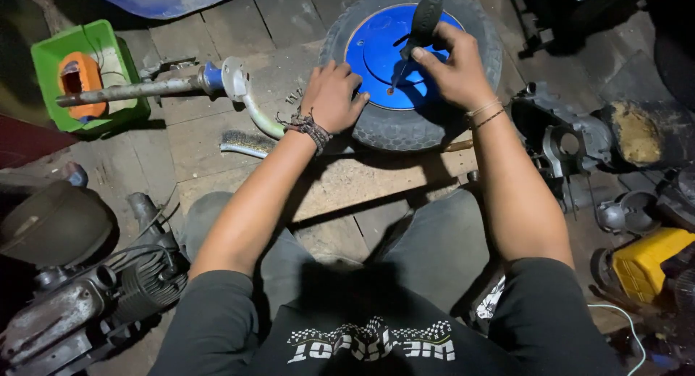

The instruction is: Fitting a blue hub cover onto a motorcycle wheel assembly using a screwdriver for prying and alignment.

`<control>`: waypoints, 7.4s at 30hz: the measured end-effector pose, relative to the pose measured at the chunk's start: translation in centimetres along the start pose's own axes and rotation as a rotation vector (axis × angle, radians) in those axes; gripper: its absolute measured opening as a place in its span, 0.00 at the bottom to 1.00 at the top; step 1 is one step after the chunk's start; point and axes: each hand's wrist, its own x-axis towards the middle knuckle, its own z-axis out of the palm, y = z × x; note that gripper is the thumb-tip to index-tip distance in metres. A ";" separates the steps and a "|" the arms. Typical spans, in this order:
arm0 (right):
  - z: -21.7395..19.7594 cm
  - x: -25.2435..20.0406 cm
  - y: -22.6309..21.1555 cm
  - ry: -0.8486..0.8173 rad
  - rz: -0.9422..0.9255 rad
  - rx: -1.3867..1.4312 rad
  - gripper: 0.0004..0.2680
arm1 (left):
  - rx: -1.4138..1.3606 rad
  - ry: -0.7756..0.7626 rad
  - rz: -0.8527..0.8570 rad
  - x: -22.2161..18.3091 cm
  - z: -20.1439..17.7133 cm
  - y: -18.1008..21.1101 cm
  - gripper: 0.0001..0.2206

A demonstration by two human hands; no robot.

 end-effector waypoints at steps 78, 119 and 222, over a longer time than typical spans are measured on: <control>8.1 5.8 -3.0 0.379 0.060 0.155 0.11 | -1.287 0.116 -1.432 0.6 1.3 3.8 0.56; -7.9 -5.6 10.7 0.971 0.081 0.774 0.18 | -0.803 0.016 -0.818 -3.2 -4.5 -5.1 0.39; -6.9 -8.6 5.5 0.389 0.458 -0.513 0.22 | -0.139 -0.112 -0.016 -1.4 -0.3 6.2 0.24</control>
